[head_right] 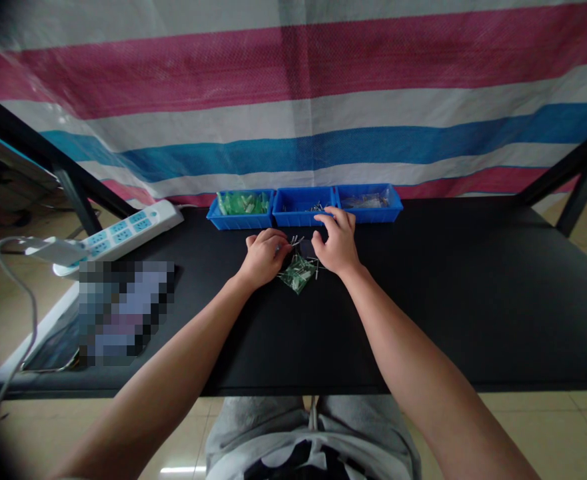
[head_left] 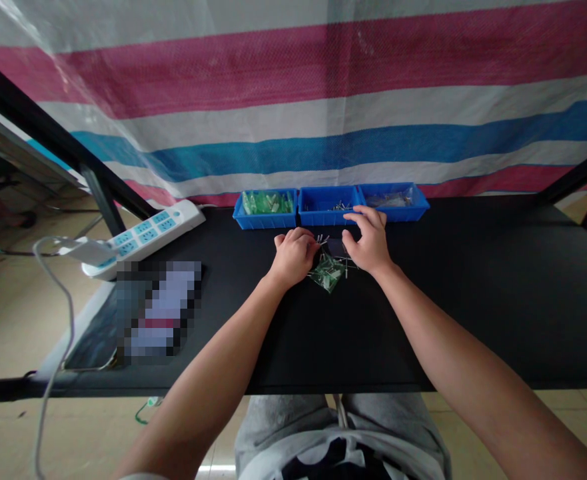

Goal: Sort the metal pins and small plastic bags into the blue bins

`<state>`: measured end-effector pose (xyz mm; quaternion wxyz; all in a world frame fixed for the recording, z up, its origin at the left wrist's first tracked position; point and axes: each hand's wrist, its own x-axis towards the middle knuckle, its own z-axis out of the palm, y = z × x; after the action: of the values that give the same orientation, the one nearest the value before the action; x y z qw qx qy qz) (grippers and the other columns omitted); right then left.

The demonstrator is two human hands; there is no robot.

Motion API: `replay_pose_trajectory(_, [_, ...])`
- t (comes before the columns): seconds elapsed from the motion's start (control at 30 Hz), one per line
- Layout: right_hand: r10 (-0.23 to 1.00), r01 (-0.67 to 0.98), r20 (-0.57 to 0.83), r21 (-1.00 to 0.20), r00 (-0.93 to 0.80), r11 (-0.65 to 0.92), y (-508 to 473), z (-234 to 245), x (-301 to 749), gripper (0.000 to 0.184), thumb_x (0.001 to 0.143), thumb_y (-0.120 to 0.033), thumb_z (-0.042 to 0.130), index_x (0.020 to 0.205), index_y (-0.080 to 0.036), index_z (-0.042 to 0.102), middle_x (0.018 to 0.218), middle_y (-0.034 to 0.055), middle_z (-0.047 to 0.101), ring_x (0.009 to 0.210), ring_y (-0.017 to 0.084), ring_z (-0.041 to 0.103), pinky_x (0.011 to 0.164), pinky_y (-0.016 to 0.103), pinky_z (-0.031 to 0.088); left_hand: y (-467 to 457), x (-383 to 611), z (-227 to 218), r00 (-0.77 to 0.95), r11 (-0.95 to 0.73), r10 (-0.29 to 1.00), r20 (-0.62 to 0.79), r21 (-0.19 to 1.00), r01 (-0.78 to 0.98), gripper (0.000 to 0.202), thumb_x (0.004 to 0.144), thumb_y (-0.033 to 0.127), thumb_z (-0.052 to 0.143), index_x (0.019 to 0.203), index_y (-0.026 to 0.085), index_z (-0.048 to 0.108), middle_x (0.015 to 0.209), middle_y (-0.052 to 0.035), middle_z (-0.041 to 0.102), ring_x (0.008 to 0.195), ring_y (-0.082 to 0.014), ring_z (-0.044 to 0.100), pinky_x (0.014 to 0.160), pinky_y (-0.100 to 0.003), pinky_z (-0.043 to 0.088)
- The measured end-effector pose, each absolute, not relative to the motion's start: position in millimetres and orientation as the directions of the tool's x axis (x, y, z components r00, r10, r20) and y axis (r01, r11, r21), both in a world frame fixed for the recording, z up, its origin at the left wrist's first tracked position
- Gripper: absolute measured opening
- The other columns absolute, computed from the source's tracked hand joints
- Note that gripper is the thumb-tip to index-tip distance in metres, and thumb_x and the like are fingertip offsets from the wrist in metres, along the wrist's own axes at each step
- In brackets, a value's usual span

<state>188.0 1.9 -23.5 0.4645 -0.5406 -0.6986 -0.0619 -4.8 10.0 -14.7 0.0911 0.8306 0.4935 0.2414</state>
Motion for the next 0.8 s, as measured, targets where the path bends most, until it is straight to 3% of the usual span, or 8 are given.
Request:
replay_pose_trajectory(0.3, [0.746, 0.614, 0.607, -0.486, -0.275, 0.622, -6.9, -11.3, 178.3, 0.019, 0.089, -0.034, 0.054, 0.096, -0.021, 0.067, 0.097, 0.0071, 0.069, 0.097, 0.023, 0.057, 0.089, 0.041, 0.046, 6.0, -4.0, -9.5, 0.365, -0.524, 0.842, 0.397, 0.440, 0.730, 0.014, 0.091, 0.024, 0.048, 0.090, 0.019, 0.061, 0.106, -0.0071, 0.065, 0.103, -0.0216, 0.057, 0.090, -0.039, 0.033])
replay_pose_trajectory(0.47, [0.765, 0.612, 0.592, -0.514, -0.255, 0.602, -7.9, -10.1, 175.7, 0.019, 0.091, -0.030, 0.051, 0.081, -0.021, 0.065, 0.084, 0.0058, 0.069, 0.085, 0.022, 0.058, 0.080, 0.038, 0.047, 3.9, -4.3, -8.8, 0.424, -0.585, 0.805, 0.415, 0.436, 0.684, 0.017, 0.093, 0.029, 0.046, 0.091, 0.019, 0.060, 0.107, -0.0067, 0.065, 0.103, -0.0202, 0.057, 0.091, -0.038, 0.032])
replay_pose_trajectory(0.67, [0.772, 0.623, 0.587, -0.515, -0.243, 0.588, -6.4, -13.3, 177.5, 0.023, 0.093, -0.031, 0.048, 0.078, -0.020, 0.061, 0.080, 0.0061, 0.066, 0.081, 0.021, 0.057, 0.077, 0.035, 0.047, 3.6, -6.0, -9.2, 0.453, -0.630, 0.770, 0.449, 0.423, 0.652, 0.012, 0.089, 0.031, 0.056, 0.091, 0.020, 0.061, 0.106, -0.0048, 0.065, 0.103, -0.0190, 0.058, 0.092, -0.036, 0.032])
replay_pose_trajectory(0.8, [0.779, 0.604, 0.581, -0.540, -0.236, 0.586, -8.5, -12.7, 177.1, 0.023, 0.093, -0.032, 0.048, 0.079, -0.019, 0.061, 0.078, 0.0058, 0.064, 0.078, 0.020, 0.057, 0.073, 0.033, 0.047, 3.9, -6.4, -9.2, 0.443, -0.638, 0.761, 0.474, 0.421, 0.645, 0.015, 0.091, 0.030, 0.053, 0.089, 0.020, 0.064, 0.104, -0.0043, 0.066, 0.101, -0.0180, 0.059, 0.092, -0.036, 0.032])
